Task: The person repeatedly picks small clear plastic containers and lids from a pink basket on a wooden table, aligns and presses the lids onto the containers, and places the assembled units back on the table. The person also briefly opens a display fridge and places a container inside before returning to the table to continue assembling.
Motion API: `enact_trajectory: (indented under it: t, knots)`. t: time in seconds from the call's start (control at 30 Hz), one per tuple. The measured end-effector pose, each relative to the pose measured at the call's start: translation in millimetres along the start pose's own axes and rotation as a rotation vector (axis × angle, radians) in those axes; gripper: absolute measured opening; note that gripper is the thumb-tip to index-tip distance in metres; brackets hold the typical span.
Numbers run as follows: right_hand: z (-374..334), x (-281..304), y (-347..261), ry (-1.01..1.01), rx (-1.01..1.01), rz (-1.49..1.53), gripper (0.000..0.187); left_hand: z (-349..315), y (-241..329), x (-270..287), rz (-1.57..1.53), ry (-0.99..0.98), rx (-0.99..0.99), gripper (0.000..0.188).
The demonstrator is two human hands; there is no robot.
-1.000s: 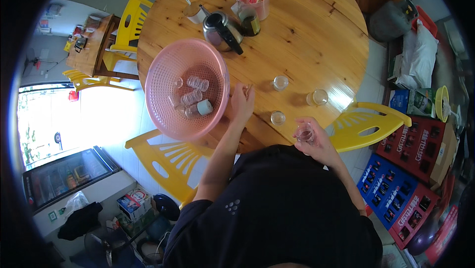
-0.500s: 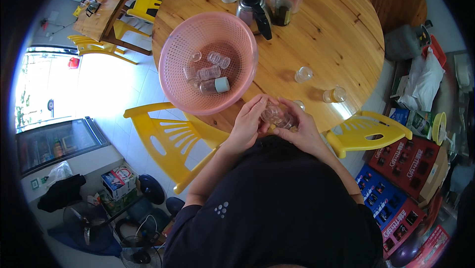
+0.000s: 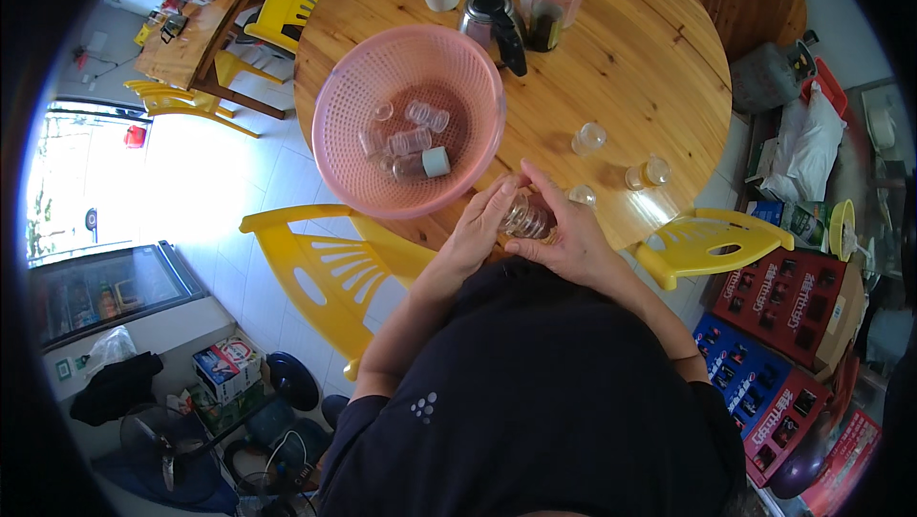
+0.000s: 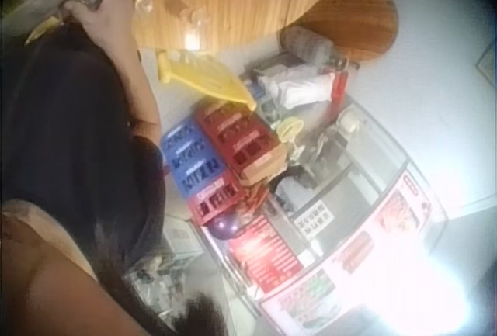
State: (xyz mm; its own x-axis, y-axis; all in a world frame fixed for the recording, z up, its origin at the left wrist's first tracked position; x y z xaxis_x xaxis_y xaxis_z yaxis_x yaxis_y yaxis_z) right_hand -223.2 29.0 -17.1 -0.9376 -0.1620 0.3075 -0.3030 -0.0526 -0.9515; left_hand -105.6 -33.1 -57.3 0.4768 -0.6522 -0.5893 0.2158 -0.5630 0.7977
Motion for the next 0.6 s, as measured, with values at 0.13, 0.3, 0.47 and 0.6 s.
enact_trajectory:
  t: [0.13, 0.3, 0.47, 0.6]
  knots:
    - [2.2, -6.7, 0.5, -0.010, 0.042, 0.204, 0.095, -3.8, -2.8, 2.4, 0.084, -0.032, -0.021, 0.039]
    - [6.1, -10.3, 11.5, -0.084, -0.074, 0.429, 0.097, -18.1, 8.5, 2.6, 0.459, 0.133, -0.167, 0.039]
    - [2.8, -7.8, 17.9, -0.082, -0.114, 0.303, 0.096, -33.4, 20.8, 4.9, 0.566, -0.012, -0.129, 0.040]
    - [3.7, -15.7, 24.0, -0.237, -0.194, 0.588, 0.090, -39.4, 19.4, 2.8, 0.697, -0.062, -0.136, 0.040]
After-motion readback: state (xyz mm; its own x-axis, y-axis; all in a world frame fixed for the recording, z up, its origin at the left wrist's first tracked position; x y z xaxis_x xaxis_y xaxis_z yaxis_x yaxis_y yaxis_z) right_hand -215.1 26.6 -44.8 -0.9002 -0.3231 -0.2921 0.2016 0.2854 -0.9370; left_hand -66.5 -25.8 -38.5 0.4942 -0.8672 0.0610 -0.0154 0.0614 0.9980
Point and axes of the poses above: each hand's wrist, its own z-axis towards the middle knuckle, its own x-axis out of the back of the hand, y = z × x, the point moved 5 cm from there along z, towards the middle knuckle, and after that the axes turned 11 degrees about -y, right-handed, at the moved point
